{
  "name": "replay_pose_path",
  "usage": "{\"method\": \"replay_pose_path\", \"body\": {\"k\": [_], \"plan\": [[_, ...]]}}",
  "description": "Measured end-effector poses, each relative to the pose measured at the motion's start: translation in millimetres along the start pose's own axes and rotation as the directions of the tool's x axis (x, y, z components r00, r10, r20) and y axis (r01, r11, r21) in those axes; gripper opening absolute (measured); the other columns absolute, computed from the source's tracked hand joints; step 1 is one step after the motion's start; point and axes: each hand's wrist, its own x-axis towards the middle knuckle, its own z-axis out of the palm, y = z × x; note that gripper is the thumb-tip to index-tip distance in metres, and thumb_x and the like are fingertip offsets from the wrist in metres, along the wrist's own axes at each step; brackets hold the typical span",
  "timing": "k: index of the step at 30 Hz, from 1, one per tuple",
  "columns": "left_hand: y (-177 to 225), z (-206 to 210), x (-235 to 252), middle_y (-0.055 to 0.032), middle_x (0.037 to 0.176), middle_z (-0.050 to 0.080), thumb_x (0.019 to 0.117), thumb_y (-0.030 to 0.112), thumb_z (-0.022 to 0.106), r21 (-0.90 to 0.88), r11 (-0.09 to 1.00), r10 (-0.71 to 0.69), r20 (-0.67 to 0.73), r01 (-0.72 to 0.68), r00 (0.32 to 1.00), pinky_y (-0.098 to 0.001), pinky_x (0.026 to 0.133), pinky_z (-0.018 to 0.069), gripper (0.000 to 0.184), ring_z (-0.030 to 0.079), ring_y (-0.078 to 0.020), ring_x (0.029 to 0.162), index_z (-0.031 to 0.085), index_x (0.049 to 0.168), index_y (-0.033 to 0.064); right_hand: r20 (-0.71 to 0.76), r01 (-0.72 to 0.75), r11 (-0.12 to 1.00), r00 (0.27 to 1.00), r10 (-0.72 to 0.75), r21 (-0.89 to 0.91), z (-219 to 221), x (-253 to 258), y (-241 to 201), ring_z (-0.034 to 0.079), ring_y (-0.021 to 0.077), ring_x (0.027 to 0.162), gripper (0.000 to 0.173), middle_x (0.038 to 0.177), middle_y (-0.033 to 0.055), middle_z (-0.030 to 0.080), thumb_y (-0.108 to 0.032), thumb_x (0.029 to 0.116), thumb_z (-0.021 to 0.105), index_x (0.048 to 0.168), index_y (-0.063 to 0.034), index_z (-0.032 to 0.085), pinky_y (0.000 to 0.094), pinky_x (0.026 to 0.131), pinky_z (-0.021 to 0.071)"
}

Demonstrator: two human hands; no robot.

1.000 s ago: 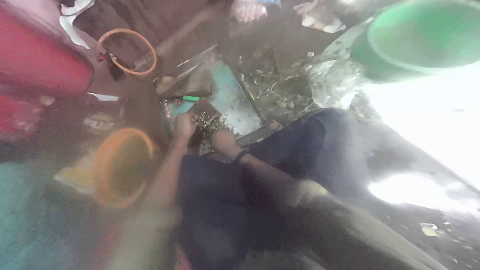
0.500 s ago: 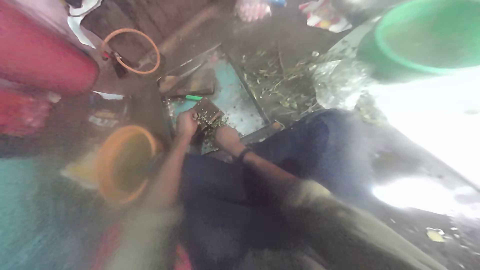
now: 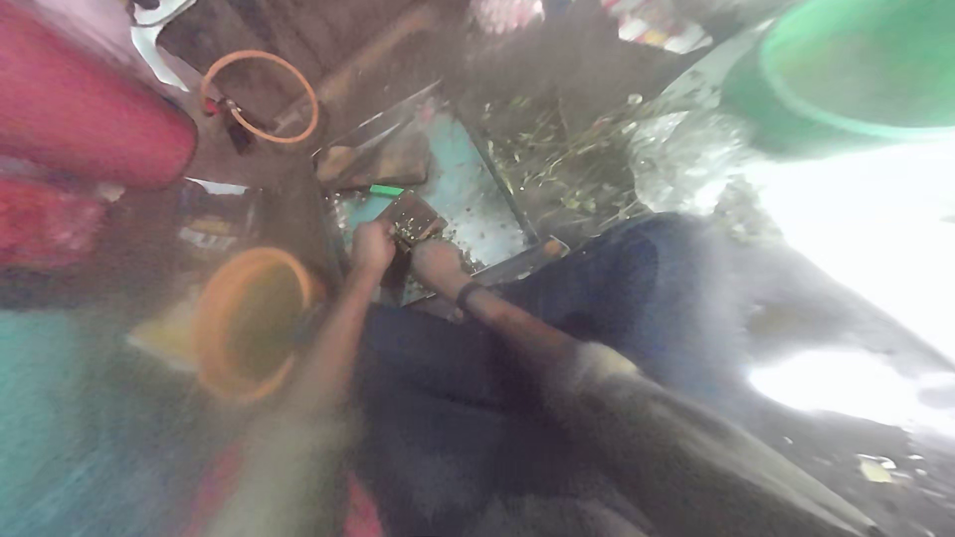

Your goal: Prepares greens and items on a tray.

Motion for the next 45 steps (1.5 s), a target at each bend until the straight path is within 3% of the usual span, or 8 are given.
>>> {"method": "replay_pose_path", "body": {"k": [8, 16, 21, 28, 34, 40, 45], "plan": [[-9.4, 8.1, -7.6, -0.0249, 0.095, 0.070, 0.0936, 0.005, 0.069, -0.018, 1.000, -0.008, -0.037, 0.007, 0.999, -0.0656, 0.072, 0.0573, 0.010, 0.070, -0.0470, 0.086, 0.067, 0.103, 0.0054, -0.019, 0.020, 0.999, 1.000, -0.019, 0.028, -1.6, 5.6, -12.2, 0.071, 0.0422, 0.092, 0.017, 0.101, 0.0223, 0.071, -0.018, 0.0976, 0.065, 0.101, -0.0019, 0.070, 0.0608, 0.070, 0.0571], [-4.6, 7.1, -3.1, -0.0250, 0.095, 0.069, 0.0984, 0.003, 0.060, 0.013, 1.000, 0.022, -0.052, -0.022, 0.998, -0.0652, 0.075, 0.0567, 0.006, 0.070, -0.0462, 0.091, 0.066, 0.097, 0.0033, -0.022, 0.027, 1.000, 0.999, -0.027, -0.005, -1.2, 23.1, -25.5, 0.070, 0.0425, 0.096, 0.017, 0.102, 0.0219, 0.072, -0.017, 0.0992, 0.062, 0.100, -0.0027, 0.071, 0.0619, 0.072, 0.0565], [0.3, 5.3, 9.5, -0.0245, 0.102, 0.072, 0.0962, 0.006, 0.063, 0.078, 0.997, -0.024, -0.006, 0.025, 1.000, -0.0650, 0.087, 0.0555, 0.009, 0.070, -0.0447, 0.102, 0.071, 0.096, 0.0005, -0.075, 0.056, 0.992, 0.996, -0.048, 0.114, 2.7, 6.5, -17.7, 0.071, 0.0422, 0.090, 0.012, 0.096, 0.0217, 0.071, -0.015, 0.0950, 0.070, 0.098, -0.0035, 0.071, 0.0626, 0.069, 0.0574], [-6.4, 8.5, 18.4, -0.0218, 0.097, 0.073, 0.0895, 0.007, 0.072, 0.105, 0.994, -0.011, 0.000, 0.011, 1.000, -0.0634, 0.085, 0.0571, 0.007, 0.072, -0.0418, 0.097, 0.071, 0.094, 0.0011, -0.016, 0.035, 0.996, 0.999, -0.037, -0.077, 25.7, -2.7, 8.7, 0.069, 0.0428, 0.100, 0.020, 0.109, 0.0220, 0.071, -0.018, 0.0961, 0.068, 0.107, -0.0026, 0.072, 0.0629, 0.078, 0.0571], [-3.5, 2.4, 0.2, -0.0247, 0.102, 0.070, 0.0950, 0.008, 0.069, 0.016, 1.000, 0.003, -0.052, -0.003, 0.999, -0.0649, 0.084, 0.0563, 0.010, 0.069, -0.0453, 0.099, 0.070, 0.102, 0.0019, -0.005, 0.034, 0.997, 0.999, -0.034, -0.073, 2.7, -9.1, 9.5, 0.071, 0.0393, 0.092, 0.019, 0.098, 0.0189, 0.073, -0.022, 0.0991, 0.064, 0.099, -0.0056, 0.072, 0.0603, 0.072, 0.0564], [-4.8, 4.0, 0.8, -0.0247, 0.096, 0.071, 0.0945, 0.006, 0.067, -0.003, 1.000, -0.013, -0.071, 0.013, 0.997, -0.0649, 0.078, 0.0572, 0.006, 0.071, -0.0455, 0.094, 0.069, 0.098, 0.0016, -0.054, 0.006, 1.000, 0.999, -0.004, 0.027, 0.1, -0.7, -7.7, 0.072, 0.0403, 0.087, 0.017, 0.095, 0.0206, 0.071, -0.019, 0.0991, 0.063, 0.097, -0.0038, 0.071, 0.0601, 0.066, 0.0571], [-9.1, 6.9, 16.6, -0.0235, 0.105, 0.072, 0.0965, 0.007, 0.064, 0.034, 0.998, -0.047, -0.007, 0.047, 0.999, -0.0631, 0.091, 0.0558, 0.013, 0.070, -0.0429, 0.105, 0.072, 0.105, 0.0017, -0.050, 0.032, 0.998, 0.998, -0.029, 0.052, 1.6, 5.3, -20.4, 0.071, 0.0421, 0.088, 0.014, 0.096, 0.0221, 0.071, -0.014, 0.0995, 0.063, 0.099, -0.0028, 0.070, 0.0608, 0.067, 0.0576]]}}
